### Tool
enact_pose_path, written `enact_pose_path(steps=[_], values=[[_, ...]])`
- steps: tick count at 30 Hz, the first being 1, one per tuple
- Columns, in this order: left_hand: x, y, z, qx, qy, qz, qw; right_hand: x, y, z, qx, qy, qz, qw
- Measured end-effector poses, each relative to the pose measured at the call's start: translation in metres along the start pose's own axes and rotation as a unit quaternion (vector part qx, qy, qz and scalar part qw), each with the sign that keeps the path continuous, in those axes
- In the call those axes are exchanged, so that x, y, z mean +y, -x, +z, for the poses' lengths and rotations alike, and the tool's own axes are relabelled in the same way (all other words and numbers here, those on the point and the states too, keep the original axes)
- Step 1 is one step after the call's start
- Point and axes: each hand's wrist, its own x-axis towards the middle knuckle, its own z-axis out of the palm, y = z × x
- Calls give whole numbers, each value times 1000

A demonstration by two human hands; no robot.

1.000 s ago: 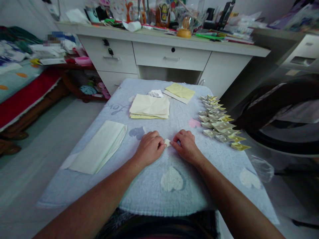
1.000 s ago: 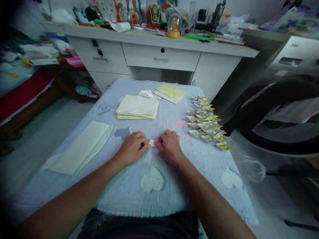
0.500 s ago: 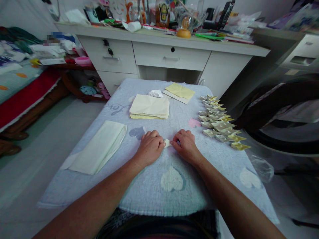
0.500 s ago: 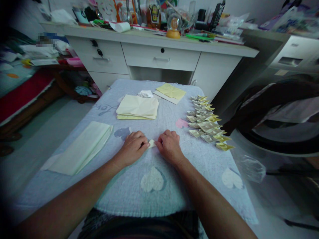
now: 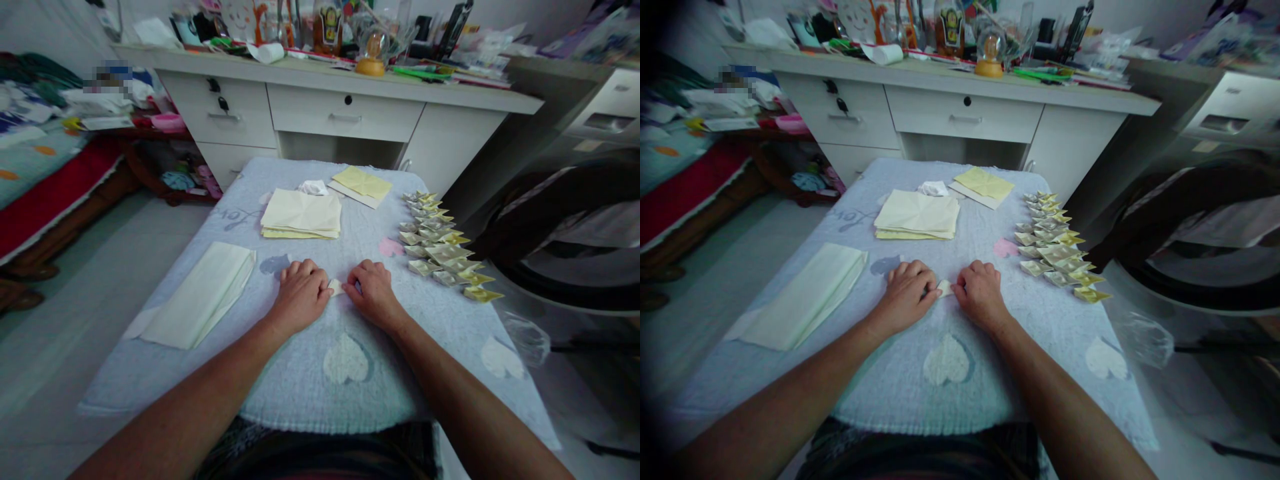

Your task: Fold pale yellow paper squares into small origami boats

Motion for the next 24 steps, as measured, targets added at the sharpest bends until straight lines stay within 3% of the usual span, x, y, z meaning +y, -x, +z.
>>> enact_pose_path(steps=[8, 24], values=[[-2, -1, 1, -14, 14, -12, 1000, -5, 1, 2, 7, 15, -78, 997], [-7, -6, -8, -75, 60, -23, 995, -17, 2, 3, 4, 57, -52, 997]])
